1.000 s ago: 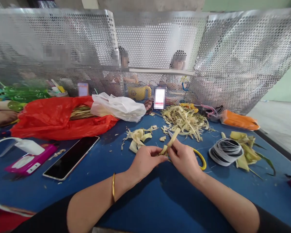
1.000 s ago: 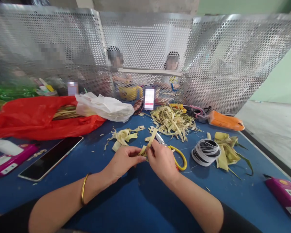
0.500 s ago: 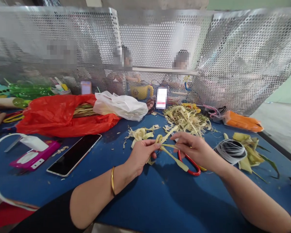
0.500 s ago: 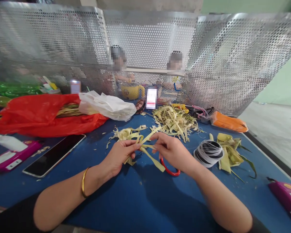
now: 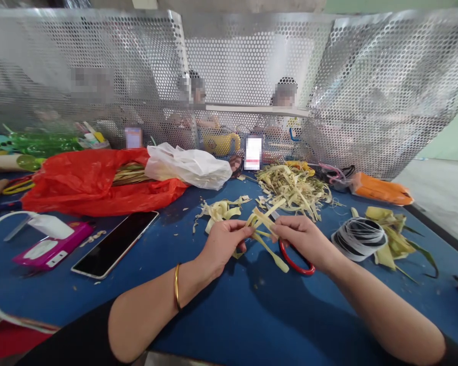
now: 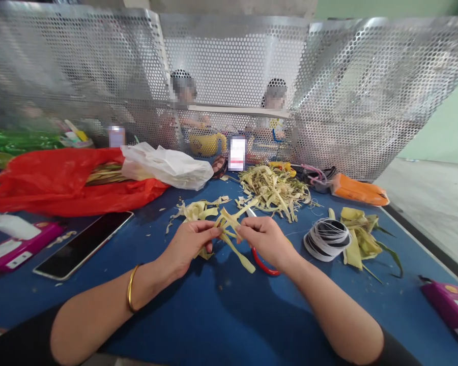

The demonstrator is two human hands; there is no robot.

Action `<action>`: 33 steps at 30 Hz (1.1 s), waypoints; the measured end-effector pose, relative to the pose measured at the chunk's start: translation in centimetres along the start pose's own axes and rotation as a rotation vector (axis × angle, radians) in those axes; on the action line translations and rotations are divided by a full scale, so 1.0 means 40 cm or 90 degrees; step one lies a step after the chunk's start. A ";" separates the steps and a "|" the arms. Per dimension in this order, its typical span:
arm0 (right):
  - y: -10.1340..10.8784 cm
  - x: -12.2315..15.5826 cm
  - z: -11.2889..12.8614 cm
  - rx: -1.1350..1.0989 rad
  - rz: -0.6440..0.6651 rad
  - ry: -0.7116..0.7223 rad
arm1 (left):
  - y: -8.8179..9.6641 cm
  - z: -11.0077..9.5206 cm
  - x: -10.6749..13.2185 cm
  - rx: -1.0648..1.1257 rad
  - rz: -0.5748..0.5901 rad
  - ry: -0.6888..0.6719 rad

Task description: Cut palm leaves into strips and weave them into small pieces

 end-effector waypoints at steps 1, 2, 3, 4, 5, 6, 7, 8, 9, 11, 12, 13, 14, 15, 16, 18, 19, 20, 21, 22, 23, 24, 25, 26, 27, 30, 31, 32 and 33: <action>-0.002 -0.001 -0.009 0.002 0.011 -0.021 | 0.000 -0.001 0.001 0.001 -0.003 -0.002; -0.003 -0.002 -0.016 0.003 0.019 -0.038 | 0.000 -0.001 0.001 0.003 -0.005 -0.003; -0.006 -0.003 -0.021 0.004 0.026 -0.052 | 0.000 0.001 0.001 0.005 -0.008 -0.002; -0.008 -0.003 -0.024 0.002 0.030 -0.062 | 0.001 0.003 0.001 0.008 -0.012 -0.001; -0.011 -0.004 -0.026 -0.002 0.034 -0.068 | 0.001 0.005 0.001 0.010 -0.013 0.001; -0.015 -0.005 -0.027 -0.008 0.039 -0.071 | 0.001 0.008 0.000 0.013 -0.015 0.003; -0.019 -0.005 -0.028 -0.019 0.043 -0.074 | 0.001 0.011 0.000 0.014 -0.016 0.006; -0.023 -0.006 -0.030 -0.032 0.046 -0.079 | 0.001 0.013 0.000 0.015 -0.017 0.008; -0.026 -0.006 -0.032 -0.044 0.047 -0.086 | 0.001 0.015 0.001 0.016 -0.020 0.010; -0.029 -0.006 -0.040 -0.061 0.045 -0.104 | 0.001 0.016 0.003 0.020 -0.027 0.011; -0.031 -0.006 -0.044 -0.072 0.043 -0.111 | 0.000 0.017 0.005 0.021 -0.030 0.010; -0.032 -0.006 -0.048 -0.087 0.040 -0.118 | -0.001 0.017 0.006 0.023 -0.033 0.008; -0.032 -0.007 -0.053 -0.106 0.035 -0.126 | -0.001 0.017 0.008 0.024 -0.035 0.006; -0.032 -0.008 -0.058 -0.128 0.030 -0.136 | -0.002 0.017 0.009 0.025 -0.037 0.004; -0.033 -0.009 -0.063 -0.149 0.024 -0.148 | -0.003 0.017 0.010 0.026 -0.038 0.002; -0.034 -0.011 -0.074 -0.185 0.011 -0.172 | -0.004 0.017 0.011 0.029 -0.039 0.001; -0.035 -0.012 -0.077 -0.197 0.007 -0.178 | -0.004 0.016 0.011 0.028 -0.040 0.002; -0.037 -0.013 -0.079 -0.204 0.006 -0.181 | -0.004 0.015 0.011 0.024 -0.042 0.002; -0.039 -0.014 -0.079 -0.206 0.005 -0.181 | -0.004 0.014 0.011 0.015 -0.044 0.004; -0.041 -0.014 -0.079 -0.202 0.002 -0.179 | -0.003 0.012 0.011 0.002 -0.047 0.004; -0.042 -0.013 -0.077 -0.192 0.000 -0.175 | -0.002 0.010 0.011 -0.017 -0.050 0.003; -0.044 -0.013 -0.075 -0.179 -0.002 -0.169 | 0.000 0.008 0.011 -0.040 -0.051 0.001; -0.045 -0.012 -0.072 -0.162 -0.003 -0.161 | 0.000 0.006 0.010 -0.066 -0.049 -0.004; -0.046 -0.012 -0.069 -0.142 -0.003 -0.151 | 0.000 0.004 0.010 -0.094 -0.043 -0.011; -0.047 -0.012 -0.066 -0.118 0.000 -0.137 | -0.001 0.001 0.010 -0.122 -0.032 -0.023; -0.048 -0.010 -0.055 -0.005 0.007 -0.072 | -0.010 -0.003 0.011 -0.209 0.022 -0.068; -0.047 -0.009 -0.051 0.042 0.003 -0.051 | -0.014 -0.004 0.013 -0.237 0.043 -0.084; -0.046 -0.007 -0.047 0.090 -0.005 -0.034 | -0.019 -0.005 0.016 -0.263 0.062 -0.097; -0.044 -0.005 -0.043 0.139 -0.016 -0.022 | -0.023 -0.005 0.018 -0.284 0.078 -0.107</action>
Point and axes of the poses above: each hand's wrist, its own x-axis away from the middle knuckle, its own y-axis out of the back of the hand, z = x × y, the point moved 6 cm from there along -x, towards the middle knuckle, and after that the axes turned 1 degree about -z, right-handed, at the moved point
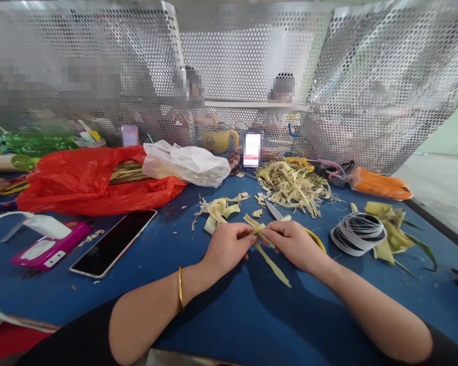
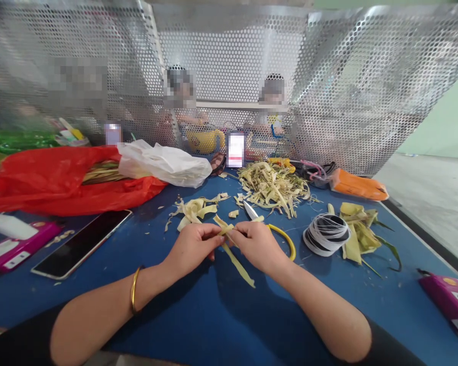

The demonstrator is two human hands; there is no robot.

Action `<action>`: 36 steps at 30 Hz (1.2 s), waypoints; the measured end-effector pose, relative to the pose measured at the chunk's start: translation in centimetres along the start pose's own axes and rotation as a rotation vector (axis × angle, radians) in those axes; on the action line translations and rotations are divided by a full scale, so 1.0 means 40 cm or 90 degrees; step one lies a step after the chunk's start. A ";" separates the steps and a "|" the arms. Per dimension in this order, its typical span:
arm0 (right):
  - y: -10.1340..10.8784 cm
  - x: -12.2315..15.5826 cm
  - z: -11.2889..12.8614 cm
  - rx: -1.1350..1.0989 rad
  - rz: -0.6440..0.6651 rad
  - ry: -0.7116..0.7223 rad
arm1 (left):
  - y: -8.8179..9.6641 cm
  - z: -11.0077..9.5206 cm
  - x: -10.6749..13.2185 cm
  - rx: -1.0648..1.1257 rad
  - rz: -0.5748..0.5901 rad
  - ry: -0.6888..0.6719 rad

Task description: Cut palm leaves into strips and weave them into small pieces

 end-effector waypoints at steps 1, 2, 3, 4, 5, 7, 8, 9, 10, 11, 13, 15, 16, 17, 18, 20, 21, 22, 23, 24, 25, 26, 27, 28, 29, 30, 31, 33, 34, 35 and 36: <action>0.003 0.003 0.003 0.045 -0.015 0.005 | -0.003 -0.002 0.002 -0.016 0.012 -0.010; 0.006 0.006 0.007 0.079 -0.028 0.005 | -0.004 -0.004 0.004 -0.024 0.020 -0.017; 0.009 0.010 0.010 0.100 -0.043 0.002 | -0.005 -0.006 0.006 -0.025 0.026 -0.022; 0.013 0.012 0.012 0.101 -0.058 -0.004 | -0.005 -0.008 0.007 -0.023 0.030 -0.026; 0.017 0.014 0.012 0.082 -0.070 -0.012 | -0.005 -0.010 0.009 -0.020 0.036 -0.031; 0.023 0.015 0.007 0.019 -0.075 -0.030 | -0.007 -0.013 0.011 -0.014 0.053 -0.036; 0.023 0.013 0.005 -0.003 -0.063 -0.029 | -0.008 -0.014 0.012 -0.017 0.065 -0.034; 0.023 0.010 0.004 -0.012 -0.045 -0.018 | -0.011 -0.015 0.013 -0.027 0.079 -0.033; 0.023 0.007 0.003 -0.012 -0.023 -0.001 | -0.014 -0.016 0.014 -0.041 0.094 -0.034; 0.022 0.004 0.003 -0.011 -0.003 0.017 | -0.018 -0.018 0.015 -0.054 0.108 -0.037; 0.023 0.000 0.002 -0.027 0.021 0.041 | -0.027 -0.024 0.017 -0.068 0.139 -0.043; 0.024 -0.003 -0.002 -0.080 0.028 0.028 | -0.037 -0.029 0.018 -0.049 0.165 -0.032; 0.023 -0.004 -0.005 -0.120 0.027 0.011 | -0.042 -0.031 0.019 -0.033 0.179 -0.022; 0.023 -0.005 -0.007 -0.166 0.021 -0.008 | -0.048 -0.034 0.020 -0.014 0.194 -0.012; 0.025 -0.005 -0.009 -0.215 0.007 -0.026 | -0.053 -0.037 0.022 0.006 0.207 -0.006; 0.034 -0.006 -0.011 -0.316 -0.047 -0.049 | -0.066 -0.043 0.027 0.039 0.244 0.003; 0.041 -0.006 -0.012 -0.358 -0.080 -0.054 | -0.072 -0.045 0.030 0.051 0.264 0.007; 0.047 -0.006 -0.013 -0.392 -0.111 -0.056 | -0.077 -0.045 0.032 0.058 0.281 0.011; 0.053 -0.005 -0.014 -0.419 -0.138 -0.058 | -0.080 -0.046 0.034 0.061 0.294 0.013; 0.056 -0.004 -0.015 -0.441 -0.157 -0.059 | -0.081 -0.047 0.034 0.061 0.301 0.013; 0.057 -0.002 -0.015 -0.456 -0.168 -0.056 | -0.080 -0.048 0.034 0.060 0.302 0.013; 0.057 -0.001 -0.013 -0.467 -0.173 -0.049 | -0.077 -0.049 0.033 0.057 0.297 0.016; 0.056 0.000 -0.010 -0.475 -0.173 -0.038 | -0.073 -0.049 0.032 0.051 0.292 0.021; 0.055 0.002 -0.006 -0.479 -0.174 -0.026 | -0.070 -0.049 0.032 0.044 0.289 0.028; 0.054 0.004 -0.001 -0.479 -0.173 -0.014 | -0.068 -0.049 0.032 0.041 0.284 0.035; 0.052 0.006 0.002 -0.477 -0.175 -0.004 | -0.067 -0.048 0.032 0.042 0.280 0.042; 0.051 0.008 0.006 -0.475 -0.179 0.004 | -0.067 -0.048 0.033 0.049 0.272 0.048; 0.047 0.011 0.010 -0.470 -0.182 0.020 | -0.071 -0.047 0.032 0.070 0.241 0.056; 0.045 0.011 0.013 -0.465 -0.181 0.031 | -0.073 -0.045 0.031 0.076 0.218 0.061; 0.044 0.011 0.014 -0.457 -0.178 0.046 | -0.074 -0.042 0.030 0.074 0.192 0.065; 0.046 0.011 0.016 -0.445 -0.178 0.064 | -0.075 -0.040 0.028 0.069 0.169 0.066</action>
Point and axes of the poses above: each hand's wrist, its own x-axis away from the middle knuckle, its own y-axis out of the back of the hand, z = x × y, the point moved 6 cm from there along -x, towards the middle knuckle, and after that the axes turned 1 degree about -z, right-handed, at the moved point
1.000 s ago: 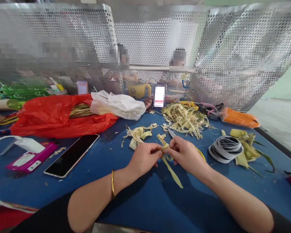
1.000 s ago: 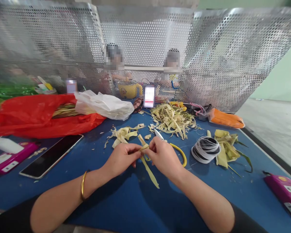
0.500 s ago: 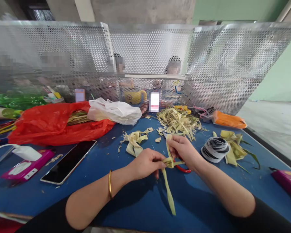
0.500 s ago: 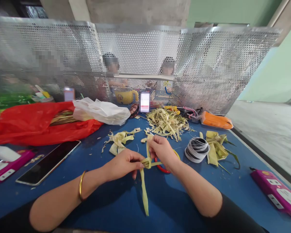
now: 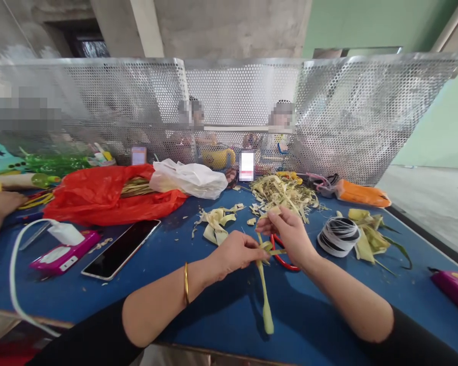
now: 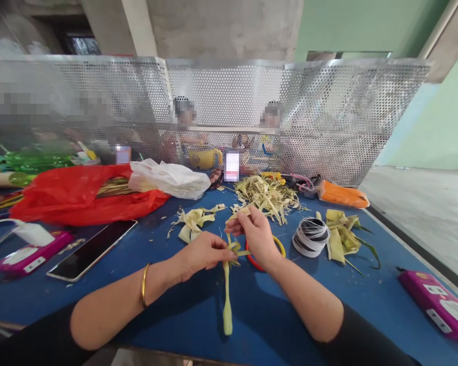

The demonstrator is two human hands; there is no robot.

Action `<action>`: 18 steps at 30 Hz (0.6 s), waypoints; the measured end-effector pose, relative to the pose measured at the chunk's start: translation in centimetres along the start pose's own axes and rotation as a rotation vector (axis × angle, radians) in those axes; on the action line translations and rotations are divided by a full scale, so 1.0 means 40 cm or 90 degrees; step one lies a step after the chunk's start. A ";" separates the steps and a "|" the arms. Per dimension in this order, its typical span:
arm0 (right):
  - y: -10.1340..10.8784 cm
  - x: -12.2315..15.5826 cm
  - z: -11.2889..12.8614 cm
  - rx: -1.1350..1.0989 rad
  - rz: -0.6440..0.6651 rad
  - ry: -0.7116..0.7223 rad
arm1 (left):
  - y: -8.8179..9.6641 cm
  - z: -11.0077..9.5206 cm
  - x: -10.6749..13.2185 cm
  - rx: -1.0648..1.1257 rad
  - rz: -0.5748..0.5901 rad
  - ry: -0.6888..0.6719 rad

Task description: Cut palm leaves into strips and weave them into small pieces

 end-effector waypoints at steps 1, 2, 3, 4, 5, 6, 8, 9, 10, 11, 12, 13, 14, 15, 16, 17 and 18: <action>0.002 -0.002 0.005 0.016 0.004 0.027 | 0.001 0.001 -0.002 -0.002 -0.020 -0.004; 0.008 -0.004 0.014 0.044 0.003 0.065 | 0.005 0.000 -0.005 0.003 -0.039 -0.009; 0.014 -0.006 0.026 0.091 0.003 0.111 | 0.011 0.000 -0.007 0.018 -0.057 -0.013; 0.018 -0.008 0.041 0.162 0.009 0.165 | 0.021 -0.001 -0.009 0.038 -0.075 -0.017; 0.018 -0.009 0.057 0.254 0.029 0.225 | 0.032 -0.001 -0.011 0.062 -0.092 -0.017; 0.012 -0.007 0.071 0.361 0.064 0.286 | 0.045 0.001 -0.012 0.084 -0.108 -0.013; -0.007 0.001 0.083 0.557 0.160 0.395 | 0.068 0.004 -0.015 0.115 -0.131 -0.003; -0.015 0.006 0.084 0.625 0.200 0.440 | 0.076 0.006 -0.016 0.122 -0.135 0.000; -0.021 0.010 0.083 0.670 0.226 0.478 | 0.081 0.008 -0.017 0.127 -0.135 0.005; -0.025 0.013 0.081 0.698 0.238 0.505 | 0.084 0.010 -0.018 0.130 -0.132 0.010; -0.028 0.014 0.077 0.716 0.238 0.523 | 0.084 0.011 -0.018 0.132 -0.126 0.014; -0.029 0.014 0.073 0.728 0.231 0.535 | 0.083 0.013 -0.019 0.135 -0.118 0.018; -0.030 0.012 0.067 0.739 0.222 0.542 | 0.080 0.015 -0.019 0.140 -0.109 0.021; -0.031 0.010 0.061 0.749 0.210 0.545 | 0.078 0.016 -0.020 0.146 -0.102 0.024; -0.030 0.007 0.056 0.760 0.200 0.545 | 0.077 0.019 -0.021 0.153 -0.100 0.028; -0.029 0.005 0.052 0.772 0.190 0.543 | 0.078 0.022 -0.023 0.157 -0.099 0.032; -0.028 0.004 0.050 0.784 0.180 0.542 | 0.078 0.027 -0.025 0.161 -0.101 0.037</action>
Point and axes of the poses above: each hand's wrist, its own x-axis away from the middle knuckle, its own y-axis out of the back of the hand, z = x × y, the point moved 6 cm from there along -x, towards the middle knuckle, and after that the axes turned 1 degree about -z, right-handed, at the moved point
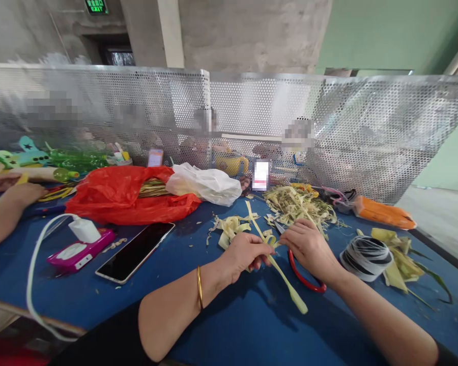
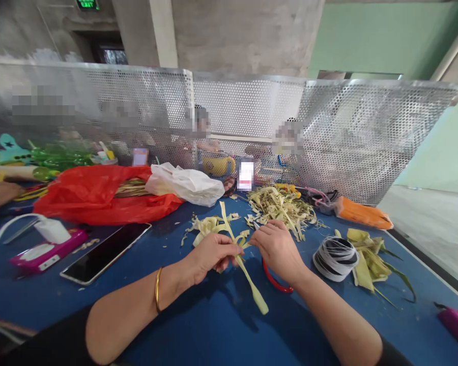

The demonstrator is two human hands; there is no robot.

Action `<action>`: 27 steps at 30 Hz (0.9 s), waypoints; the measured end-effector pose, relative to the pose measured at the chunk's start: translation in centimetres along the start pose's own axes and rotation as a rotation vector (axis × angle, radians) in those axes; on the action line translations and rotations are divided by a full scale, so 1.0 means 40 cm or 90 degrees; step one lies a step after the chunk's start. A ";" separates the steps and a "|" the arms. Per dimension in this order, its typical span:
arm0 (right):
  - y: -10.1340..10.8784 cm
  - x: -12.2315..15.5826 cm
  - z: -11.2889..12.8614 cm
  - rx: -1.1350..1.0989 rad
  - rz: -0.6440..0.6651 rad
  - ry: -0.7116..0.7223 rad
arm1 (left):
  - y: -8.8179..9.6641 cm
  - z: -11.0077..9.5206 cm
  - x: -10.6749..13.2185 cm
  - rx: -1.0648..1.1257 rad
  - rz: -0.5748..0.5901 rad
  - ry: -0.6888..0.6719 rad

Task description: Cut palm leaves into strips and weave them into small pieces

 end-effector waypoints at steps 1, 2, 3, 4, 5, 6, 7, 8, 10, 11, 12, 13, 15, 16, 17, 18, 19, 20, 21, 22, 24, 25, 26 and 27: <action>0.003 0.000 0.001 0.016 -0.010 -0.006 | 0.002 0.004 -0.003 0.005 -0.004 0.005; 0.010 0.001 0.005 0.034 -0.031 -0.012 | 0.004 0.009 -0.005 0.012 -0.007 0.009; 0.022 0.001 0.014 0.053 -0.062 -0.016 | 0.004 0.013 -0.007 0.022 -0.008 0.012; 0.034 0.003 0.029 0.070 -0.096 -0.011 | 0.004 0.017 -0.009 0.036 -0.008 0.016; 0.043 0.004 0.052 0.085 -0.121 0.006 | 0.003 0.021 -0.009 0.053 -0.010 0.020; 0.046 0.006 0.082 0.096 -0.127 0.037 | 0.002 0.023 -0.008 0.076 -0.015 0.021; 0.038 0.008 0.117 0.106 -0.105 0.089 | 0.000 0.024 -0.006 0.101 -0.020 0.019; 0.022 0.011 0.154 0.122 -0.062 0.153 | -0.002 0.023 -0.003 0.128 -0.024 0.016; -0.021 0.023 0.214 0.196 0.021 0.256 | -0.006 0.023 0.005 0.167 -0.030 0.023; -0.042 0.028 0.230 0.238 0.046 0.278 | -0.007 0.023 0.009 0.175 -0.032 0.031; -0.058 0.031 0.237 0.272 0.060 0.280 | -0.008 0.023 0.012 0.178 -0.035 0.038; -0.070 0.033 0.238 0.294 0.063 0.273 | -0.007 0.022 0.014 0.177 -0.039 0.043; -0.080 0.034 0.228 0.296 0.053 0.250 | -0.003 0.017 0.014 0.180 -0.041 0.037; -0.079 0.034 0.221 0.281 0.043 0.237 | -0.003 0.014 0.013 0.187 -0.027 0.032; -0.075 0.034 0.212 0.259 0.029 0.223 | -0.005 0.011 0.012 0.194 -0.004 0.032; -0.068 0.033 0.203 0.231 0.015 0.204 | -0.008 0.008 0.011 0.199 0.022 0.031; -0.061 0.032 0.194 0.201 0.003 0.181 | -0.010 0.005 0.010 0.202 0.047 0.029; -0.054 0.031 0.186 0.171 -0.010 0.161 | -0.011 0.001 0.009 0.204 0.065 0.023; -0.049 0.032 0.184 0.142 -0.021 0.152 | -0.011 -0.002 0.008 0.204 0.073 0.014; -0.045 0.034 0.186 0.116 -0.029 0.159 | -0.008 -0.004 0.007 0.203 0.070 0.006; -0.041 0.043 0.203 0.082 -0.035 0.195 | -0.002 -0.003 0.006 0.206 0.058 0.004; -0.041 0.049 0.215 0.070 -0.036 0.220 | 0.000 0.000 0.005 0.209 0.054 0.008; -0.041 0.057 0.230 0.062 -0.033 0.252 | 0.003 0.003 0.004 0.213 0.047 0.015; -0.042 0.066 0.247 0.058 -0.028 0.291 | 0.006 0.008 0.003 0.218 0.039 0.025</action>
Point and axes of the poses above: each hand's wrist, its own x-axis away from the middle knuckle, its own y-axis out of the back of the hand, z = x × y, the point moved 6 cm from there along -x, towards the middle knuckle, and after that the axes turned 1 degree about -z, right-handed, at the moved point
